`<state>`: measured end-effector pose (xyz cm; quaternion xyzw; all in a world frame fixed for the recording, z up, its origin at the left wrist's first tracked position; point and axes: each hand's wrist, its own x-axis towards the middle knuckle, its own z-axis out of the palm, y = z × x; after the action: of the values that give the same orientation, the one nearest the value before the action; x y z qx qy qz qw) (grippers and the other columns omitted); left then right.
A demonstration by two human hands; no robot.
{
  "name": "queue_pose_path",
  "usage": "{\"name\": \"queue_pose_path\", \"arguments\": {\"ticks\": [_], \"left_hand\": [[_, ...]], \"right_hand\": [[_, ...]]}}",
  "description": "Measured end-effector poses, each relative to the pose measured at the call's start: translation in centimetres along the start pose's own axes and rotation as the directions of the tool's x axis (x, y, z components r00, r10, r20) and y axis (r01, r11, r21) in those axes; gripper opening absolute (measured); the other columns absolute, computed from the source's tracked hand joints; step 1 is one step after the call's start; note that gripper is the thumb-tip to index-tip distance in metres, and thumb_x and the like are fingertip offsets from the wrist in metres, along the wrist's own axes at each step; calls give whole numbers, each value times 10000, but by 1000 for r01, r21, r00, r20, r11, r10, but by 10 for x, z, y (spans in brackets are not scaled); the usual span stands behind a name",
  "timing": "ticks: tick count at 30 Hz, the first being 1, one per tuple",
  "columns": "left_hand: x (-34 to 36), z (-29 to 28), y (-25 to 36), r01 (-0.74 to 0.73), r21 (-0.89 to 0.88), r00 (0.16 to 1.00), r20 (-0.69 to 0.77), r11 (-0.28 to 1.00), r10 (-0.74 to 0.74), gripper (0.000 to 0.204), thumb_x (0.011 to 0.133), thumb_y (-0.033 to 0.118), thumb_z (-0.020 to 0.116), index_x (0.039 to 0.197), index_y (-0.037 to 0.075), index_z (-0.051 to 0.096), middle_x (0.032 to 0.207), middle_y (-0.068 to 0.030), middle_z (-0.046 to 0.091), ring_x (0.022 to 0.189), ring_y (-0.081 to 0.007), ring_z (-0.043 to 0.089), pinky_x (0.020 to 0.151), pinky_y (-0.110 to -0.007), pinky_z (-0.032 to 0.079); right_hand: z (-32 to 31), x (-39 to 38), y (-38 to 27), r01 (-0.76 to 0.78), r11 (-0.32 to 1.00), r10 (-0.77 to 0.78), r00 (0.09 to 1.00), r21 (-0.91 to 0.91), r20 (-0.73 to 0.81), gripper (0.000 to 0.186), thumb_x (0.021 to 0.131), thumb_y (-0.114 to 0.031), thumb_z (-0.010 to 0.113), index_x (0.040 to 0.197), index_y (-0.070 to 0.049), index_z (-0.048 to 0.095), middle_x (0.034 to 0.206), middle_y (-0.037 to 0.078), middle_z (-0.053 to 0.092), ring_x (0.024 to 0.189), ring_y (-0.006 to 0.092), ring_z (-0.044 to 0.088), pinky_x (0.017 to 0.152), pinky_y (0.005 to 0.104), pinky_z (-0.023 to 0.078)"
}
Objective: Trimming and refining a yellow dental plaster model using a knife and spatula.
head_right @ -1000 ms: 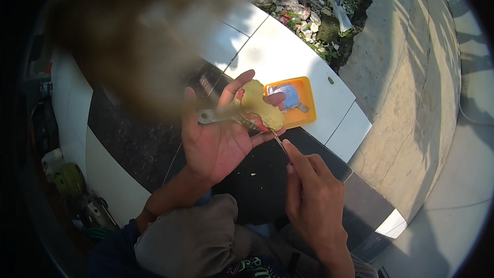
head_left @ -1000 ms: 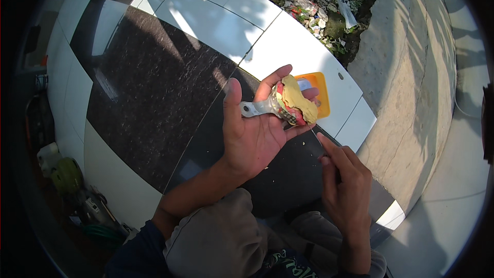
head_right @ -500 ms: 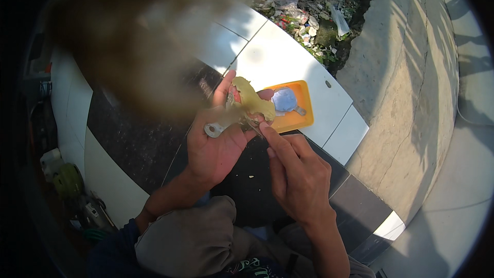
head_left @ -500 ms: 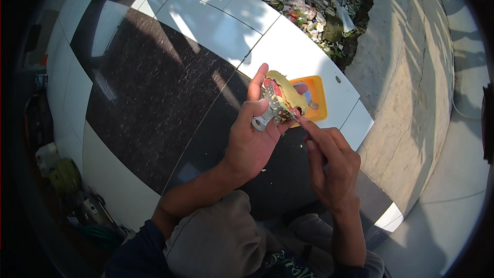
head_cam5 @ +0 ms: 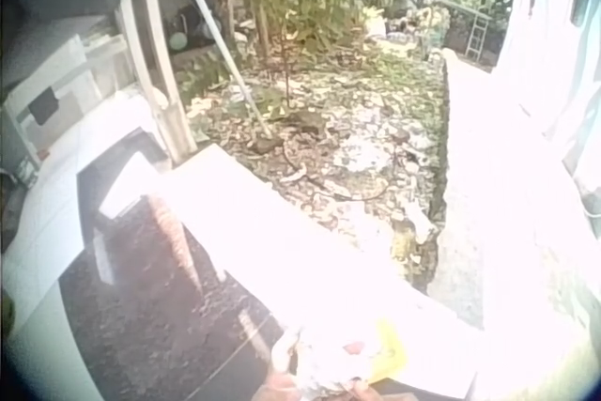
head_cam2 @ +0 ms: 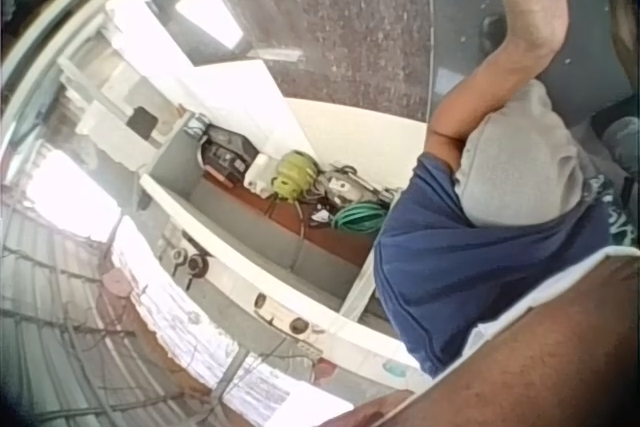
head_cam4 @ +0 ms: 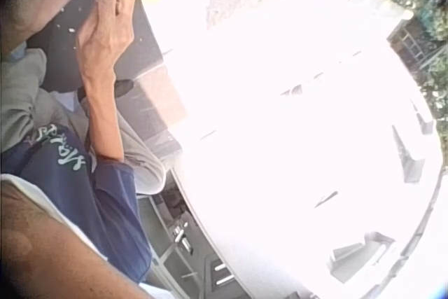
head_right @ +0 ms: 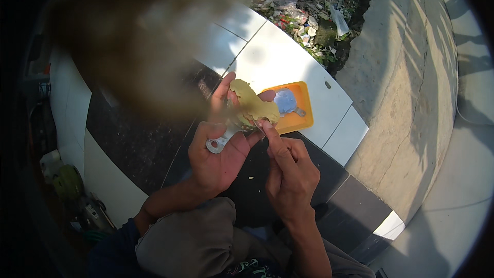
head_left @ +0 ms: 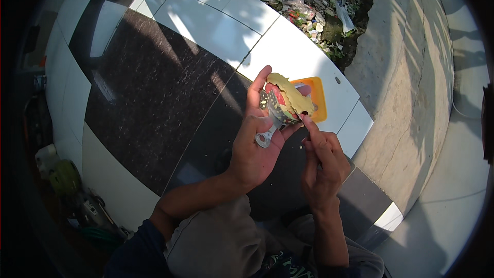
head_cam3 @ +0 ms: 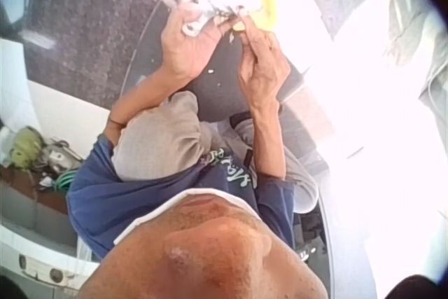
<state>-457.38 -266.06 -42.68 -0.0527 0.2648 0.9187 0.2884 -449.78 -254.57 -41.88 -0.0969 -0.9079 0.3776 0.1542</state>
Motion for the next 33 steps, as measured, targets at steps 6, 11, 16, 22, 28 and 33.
{"name": "queue_pose_path", "arguments": {"ticks": [6,11,16,22,28,33], "left_hand": [[2,-3,1,3,-20,1000,5,1000,-3,792,838,206,414,1536,129,46,1450,-200,359,1319,-298,416,1101,-460,336],[4,-3,0,-3,-23,1000,22,1000,3,802,831,183,408,1536,124,32,1469,-221,338,1339,-306,396,1109,-455,327],[8,-13,-1,-65,120,997,57,991,58,774,903,265,471,1526,62,60,1478,-294,322,1371,-323,372,1120,-458,308],[13,-17,3,-135,414,990,22,900,139,601,981,180,513,1440,-28,184,1402,-256,456,1295,-268,474,1084,-384,372],[9,-16,0,-142,457,990,88,878,114,697,926,57,612,1452,-26,163,1257,-216,560,1175,-192,543,1022,-325,429],[8,-18,-7,-142,490,990,59,860,130,691,903,39,630,1440,-37,203,1181,-183,611,1119,-166,567,1001,-296,437]], "right_hand": [[5,-1,-3,-30,999,31,999,32,-33,468,821,96,614,1250,-87,647,764,64,596,623,119,573,574,246,461],[4,-2,-7,-167,969,165,986,180,30,390,876,51,595,1247,-58,640,761,77,609,670,143,594,611,259,473],[-11,-5,-5,-180,962,166,982,204,84,360,889,54,563,1234,-22,635,807,101,629,714,148,616,634,271,487],[-29,3,-13,-150,977,133,984,154,115,360,865,76,562,1210,0,632,890,132,655,770,181,656,665,294,511],[-28,19,-10,31,995,-43,990,94,134,362,842,76,596,1185,-27,646,935,131,659,744,194,656,645,298,512],[-32,24,-14,29,999,-32,984,24,176,383,833,71,613,1188,-65,659,903,114,644,717,179,648,613,298,507]]}}
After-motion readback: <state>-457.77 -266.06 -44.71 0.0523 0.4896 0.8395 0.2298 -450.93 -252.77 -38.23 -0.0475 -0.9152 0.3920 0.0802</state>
